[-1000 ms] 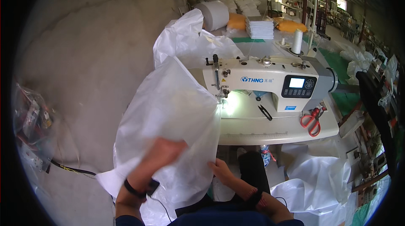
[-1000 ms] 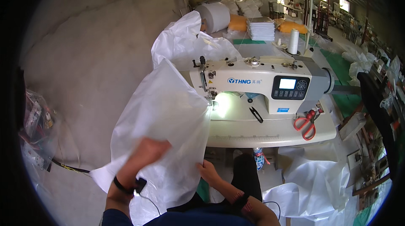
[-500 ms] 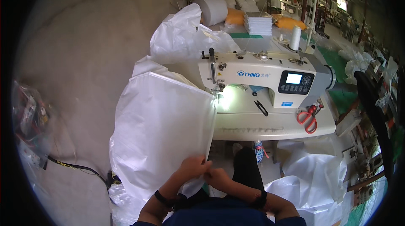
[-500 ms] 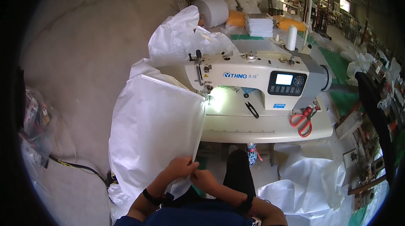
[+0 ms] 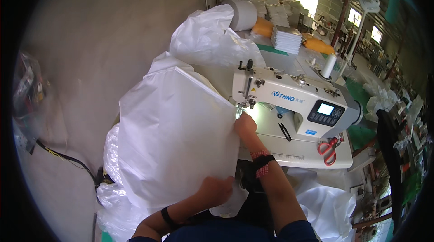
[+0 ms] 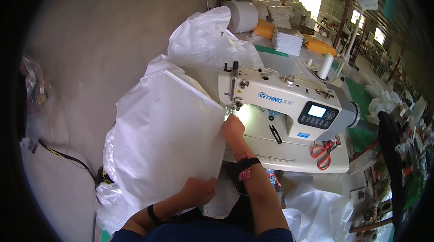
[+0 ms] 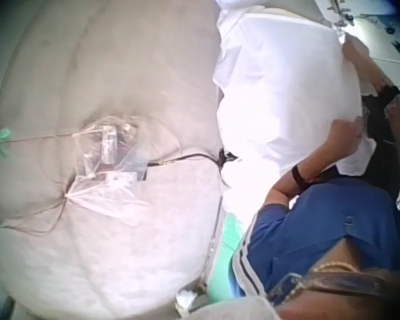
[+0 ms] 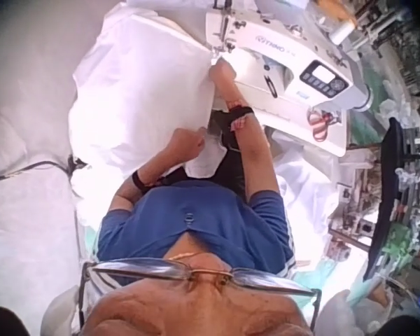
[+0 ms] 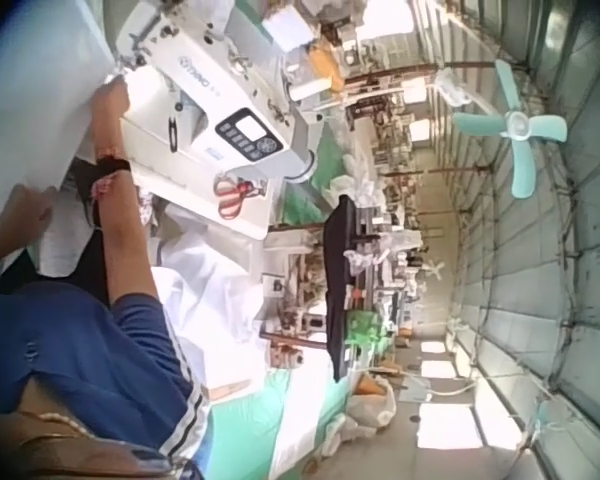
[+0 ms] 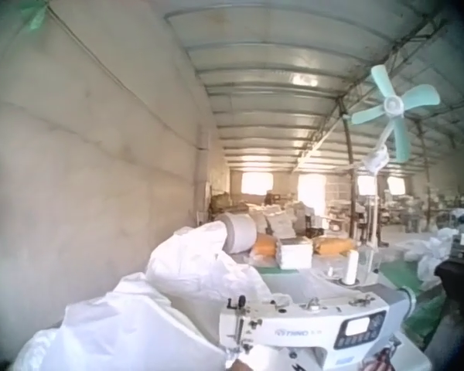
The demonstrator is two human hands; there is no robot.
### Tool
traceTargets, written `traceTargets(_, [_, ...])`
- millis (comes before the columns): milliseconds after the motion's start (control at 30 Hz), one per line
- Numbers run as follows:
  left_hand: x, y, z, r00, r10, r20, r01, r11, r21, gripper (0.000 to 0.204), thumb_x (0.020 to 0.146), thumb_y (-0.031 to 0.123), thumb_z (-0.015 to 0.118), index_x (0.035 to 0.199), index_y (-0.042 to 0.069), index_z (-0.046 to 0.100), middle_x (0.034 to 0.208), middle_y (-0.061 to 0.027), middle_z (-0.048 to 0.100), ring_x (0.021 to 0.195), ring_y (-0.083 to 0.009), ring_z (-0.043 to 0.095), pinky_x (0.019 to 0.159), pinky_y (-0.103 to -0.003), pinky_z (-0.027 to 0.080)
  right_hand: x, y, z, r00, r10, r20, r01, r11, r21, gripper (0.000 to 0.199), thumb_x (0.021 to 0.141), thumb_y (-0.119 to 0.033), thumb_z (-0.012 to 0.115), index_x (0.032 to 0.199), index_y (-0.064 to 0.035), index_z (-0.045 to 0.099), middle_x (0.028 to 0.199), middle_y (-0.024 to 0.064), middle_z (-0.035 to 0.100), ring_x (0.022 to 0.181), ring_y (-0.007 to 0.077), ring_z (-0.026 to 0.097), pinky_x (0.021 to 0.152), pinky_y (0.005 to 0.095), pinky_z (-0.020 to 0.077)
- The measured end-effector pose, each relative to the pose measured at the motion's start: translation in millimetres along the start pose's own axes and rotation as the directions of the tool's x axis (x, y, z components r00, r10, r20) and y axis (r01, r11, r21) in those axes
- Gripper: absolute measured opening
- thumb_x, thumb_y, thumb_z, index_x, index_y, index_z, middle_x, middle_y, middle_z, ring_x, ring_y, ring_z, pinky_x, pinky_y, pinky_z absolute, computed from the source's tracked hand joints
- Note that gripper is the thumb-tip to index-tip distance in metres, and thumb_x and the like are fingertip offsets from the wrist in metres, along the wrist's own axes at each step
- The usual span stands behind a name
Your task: Sewing together large white plastic or synthetic fabric sheets using an industrial sewing machine.
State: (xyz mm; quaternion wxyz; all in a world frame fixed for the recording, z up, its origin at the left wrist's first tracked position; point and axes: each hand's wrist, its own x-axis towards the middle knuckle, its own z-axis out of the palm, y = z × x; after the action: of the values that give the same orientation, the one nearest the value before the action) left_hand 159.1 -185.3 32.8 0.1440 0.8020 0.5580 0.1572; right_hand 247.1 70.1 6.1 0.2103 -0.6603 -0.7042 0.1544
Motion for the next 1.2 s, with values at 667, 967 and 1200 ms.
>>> traceTargets(667, [-20.5, -30.1, 22.6, 0.94, -0.117, -0.319, 0.078, 0.988, -0.132, 0.011, 0.072, 0.011, 0.06, 0.068, 0.008, 0.051, 0.051, -0.0118, 0.053, 0.049, -0.0358, 0.054, 0.056, -0.044, 0.047, -17.4, -14.0, 16.5, 0.983, -0.158, -0.089, 0.129, 0.955, -0.266, 0.024, 0.08, -0.014, 0.05, 0.097, -0.001, 0.06, 0.102, 0.017, 0.055, 0.087, 0.0313, 0.061, 0.072, 0.0404, 0.051])
traceTargets(967, [-21.5, -22.9, 5.2, 0.934, -0.202, -0.294, 0.116, 0.951, -0.287, 0.012, 0.078, 0.016, 0.054, 0.071, 0.007, 0.053, 0.069, -0.0152, 0.059, 0.064, -0.0337, 0.059, 0.058, -0.046, 0.046, -147.8, 0.7, 4.5, 1.0, -0.003, 0.02, -0.013, 0.639, 0.769, 0.021, 0.083, -0.012, 0.055, 0.099, 0.0014, 0.058, 0.101, 0.0207, 0.057, 0.088, 0.0255, 0.058, 0.074, 0.0381, 0.0469])
traceTargets(1200, [-5.9, -1.9, -3.7, 0.979, -0.124, -0.165, 0.114, 0.991, -0.068, 0.013, 0.077, 0.018, 0.055, 0.073, 0.006, 0.055, 0.067, -0.016, 0.058, 0.063, -0.0345, 0.059, 0.056, -0.045, 0.045, -219.3, 56.0, 130.3, 0.849, -0.522, 0.085, 0.16, 0.408, 0.899, 0.019, 0.086, -0.013, 0.052, 0.099, -0.0005, 0.058, 0.09, 0.0121, 0.063, 0.079, 0.0231, 0.06, 0.074, 0.0334, 0.0486])
